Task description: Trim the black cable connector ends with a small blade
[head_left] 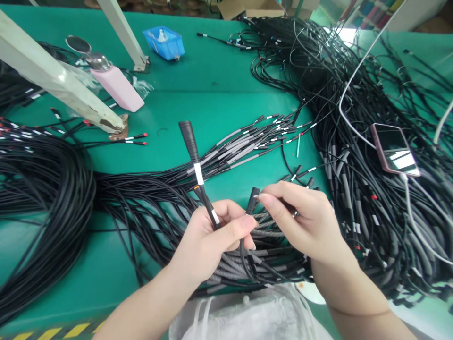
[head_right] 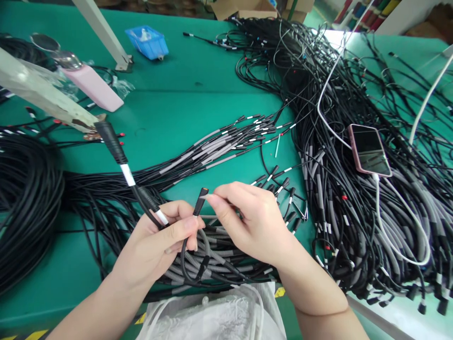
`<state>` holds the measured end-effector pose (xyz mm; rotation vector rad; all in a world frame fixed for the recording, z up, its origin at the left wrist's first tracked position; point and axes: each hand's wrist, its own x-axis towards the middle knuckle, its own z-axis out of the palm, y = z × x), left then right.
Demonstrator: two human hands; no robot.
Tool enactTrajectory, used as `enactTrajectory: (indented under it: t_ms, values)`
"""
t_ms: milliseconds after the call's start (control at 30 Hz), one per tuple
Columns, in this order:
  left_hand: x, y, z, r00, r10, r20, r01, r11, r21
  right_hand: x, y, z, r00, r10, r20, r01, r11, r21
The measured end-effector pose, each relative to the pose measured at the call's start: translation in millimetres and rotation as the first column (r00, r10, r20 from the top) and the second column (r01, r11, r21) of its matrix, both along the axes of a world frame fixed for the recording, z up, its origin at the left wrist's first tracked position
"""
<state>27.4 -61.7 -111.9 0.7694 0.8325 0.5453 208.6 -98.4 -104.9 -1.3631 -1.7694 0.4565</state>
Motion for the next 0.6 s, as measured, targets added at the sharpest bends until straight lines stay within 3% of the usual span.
enactTrajectory:
  t_ms: [467,600]
  values:
    - [-0.9,-1.1,0.4,1.0,0.01,-0.023,-0.009,1.0,0.03,-0.9,1.4,-1.5,1.0,-0.005,0.012,0.005,1.0,0.022]
    - [-1.1,-2.2,1.1,1.0,0.013,-0.017,-0.012,1.0,0.024,-1.1,0.6,-0.8,0.992,0.1,-0.073,-0.104,0.993,-0.05]
